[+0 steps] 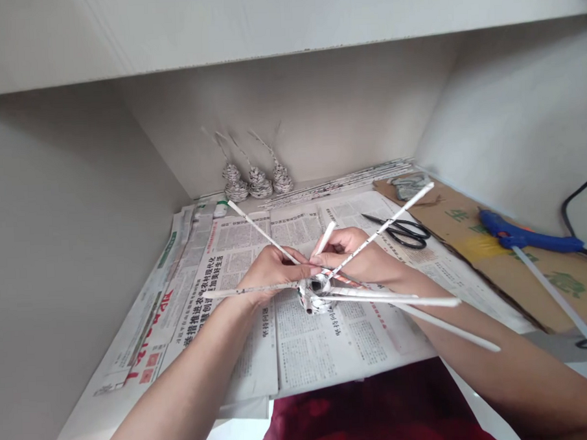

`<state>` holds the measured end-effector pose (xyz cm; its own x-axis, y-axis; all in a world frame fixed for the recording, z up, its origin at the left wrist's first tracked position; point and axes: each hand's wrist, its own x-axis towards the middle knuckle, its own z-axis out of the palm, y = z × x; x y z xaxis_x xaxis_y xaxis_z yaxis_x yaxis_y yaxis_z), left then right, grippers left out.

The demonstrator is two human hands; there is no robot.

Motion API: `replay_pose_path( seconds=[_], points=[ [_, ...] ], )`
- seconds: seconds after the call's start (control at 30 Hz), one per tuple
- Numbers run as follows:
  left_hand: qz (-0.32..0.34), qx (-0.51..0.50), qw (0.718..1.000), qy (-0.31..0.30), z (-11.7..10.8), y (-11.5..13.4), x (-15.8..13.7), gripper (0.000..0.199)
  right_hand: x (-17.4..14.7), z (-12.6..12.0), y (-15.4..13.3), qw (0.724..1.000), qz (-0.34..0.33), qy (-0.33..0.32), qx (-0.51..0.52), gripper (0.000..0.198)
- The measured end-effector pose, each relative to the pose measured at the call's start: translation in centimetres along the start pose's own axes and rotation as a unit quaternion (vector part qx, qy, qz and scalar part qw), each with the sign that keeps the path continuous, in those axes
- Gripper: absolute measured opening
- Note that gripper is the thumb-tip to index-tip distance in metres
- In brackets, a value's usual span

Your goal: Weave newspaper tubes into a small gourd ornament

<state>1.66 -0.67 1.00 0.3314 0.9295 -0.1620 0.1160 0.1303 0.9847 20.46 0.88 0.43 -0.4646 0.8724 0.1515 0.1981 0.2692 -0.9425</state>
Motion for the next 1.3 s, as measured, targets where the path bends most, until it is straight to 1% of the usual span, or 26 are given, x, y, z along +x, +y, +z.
replay_pose_path(
  seconds=[0.1,0.17,0.27,0.37,0.47,0.53,0.57,0.63,0.67,0.73,0.77,0.8,0.83,0.9,0.93,1.0,1.1,1.13,1.17,1.2,1.23,1.27,1.3],
  points=[
    [-0.022,-0.015,1.000,-0.011,0.0,-0.1,0.0,0.024,-0.3,0.0,-0.8,0.999,-0.044,-0.003,-0.025,0.014],
    [-0.032,-0.032,0.999,-0.027,0.1,-0.3,0.2,0.027,-0.5,0.0,-1.3,0.998,-0.058,-0.003,-0.037,0.013],
    [-0.034,-0.044,0.998,-0.040,0.1,-0.8,0.4,0.028,-0.6,0.0,-1.6,0.998,-0.041,-0.006,-0.039,0.014],
    [-0.021,-0.048,0.997,-0.059,0.2,-1.2,0.6,0.027,-0.6,-0.1,-1.6,0.999,-0.023,-0.024,-0.033,0.013],
    [-0.034,-0.069,0.992,-0.098,0.5,-1.6,0.6,0.024,-0.2,0.0,-1.5,0.997,-0.038,-0.045,-0.040,0.011],
    [-0.030,-0.084,0.991,-0.097,0.8,-1.5,0.5,0.020,0.2,0.1,-1.6,0.996,-0.053,-0.049,-0.049,0.010],
    [-0.024,-0.090,0.992,-0.083,0.9,-1.4,0.4,0.018,0.4,0.1,-1.7,0.995,-0.061,-0.048,-0.056,0.011],
    [-0.011,-0.094,0.994,-0.054,0.9,-0.9,0.3,0.014,0.8,-0.1,-1.8,0.993,-0.086,-0.017,-0.084,0.013],
    [-0.006,-0.093,0.995,-0.042,0.8,-0.6,0.2,0.012,1.0,-0.3,-1.8,0.989,-0.103,0.025,-0.104,0.014],
    [0.005,-0.092,0.996,-0.017,0.5,0.0,0.2,0.011,1.1,-0.8,-1.6,0.970,-0.125,0.153,-0.141,0.017],
    [0.012,-0.093,0.996,-0.001,0.3,0.2,0.2,0.012,1.1,-1.2,-1.4,0.956,-0.126,0.217,-0.153,0.019],
    [0.018,-0.097,0.995,0.018,0.1,0.4,0.2,0.013,1.0,-1.5,-1.2,0.944,-0.117,0.266,-0.156,0.020],
    [0.020,-0.102,0.994,0.038,-0.1,0.5,0.2,0.013,0.9,-1.7,-0.8,0.940,-0.105,0.286,-0.157,0.021],
    [0.012,-0.112,0.991,0.066,-0.2,0.5,0.4,0.015,0.7,-2.0,-0.3,0.944,-0.088,0.274,-0.164,0.020],
    [0.006,-0.117,0.990,0.074,-0.2,0.3,0.5,0.016,0.6,-2.0,-0.1,0.945,-0.090,0.264,-0.172,0.019],
    [0.000,-0.129,0.988,0.084,-0.2,-0.1,0.8,0.017,0.5,-1.9,0.0,0.939,-0.107,0.257,-0.202,0.016],
    [0.017,-0.133,0.988,0.078,-0.3,-0.7,1.0,0.018,0.5,-2.0,-0.1,0.915,-0.144,0.293,-0.236,0.011],
    [0.023,-0.131,0.989,0.069,-0.4,-0.9,1.1,0.017,0.5,-2.1,-0.1,0.915,-0.148,0.300,-0.224,0.014],
    [0.026,-0.127,0.990,0.061,-0.6,-0.9,1.1,0.017,0.5,-2.2,-0.1,0.925,-0.142,0.294,-0.194,0.019],
    [0.027,-0.119,0.991,0.054,-0.7,-1.0,1.1,0.017,0.5,-2.3,0.0,0.945,-0.123,0.262,-0.150,0.024],
    [0.027,-0.103,0.993,0.049,-0.9,-0.9,1.1,0.018,0.5,-2.3,0.1,0.970,-0.091,0.204,-0.097,0.025],
    [0.028,-0.081,0.995,0.045,-1.1,-0.8,1.0,0.019,0.6,-2.3,0.2,0.989,-0.051,0.131,-0.042,0.023],
    [0.030,-0.055,0.997,0.039,-1.2,-0.7,1.0,0.019,0.6,-2.2,0.4,0.998,-0.009,0.057,0.007,0.022]
  ],
)
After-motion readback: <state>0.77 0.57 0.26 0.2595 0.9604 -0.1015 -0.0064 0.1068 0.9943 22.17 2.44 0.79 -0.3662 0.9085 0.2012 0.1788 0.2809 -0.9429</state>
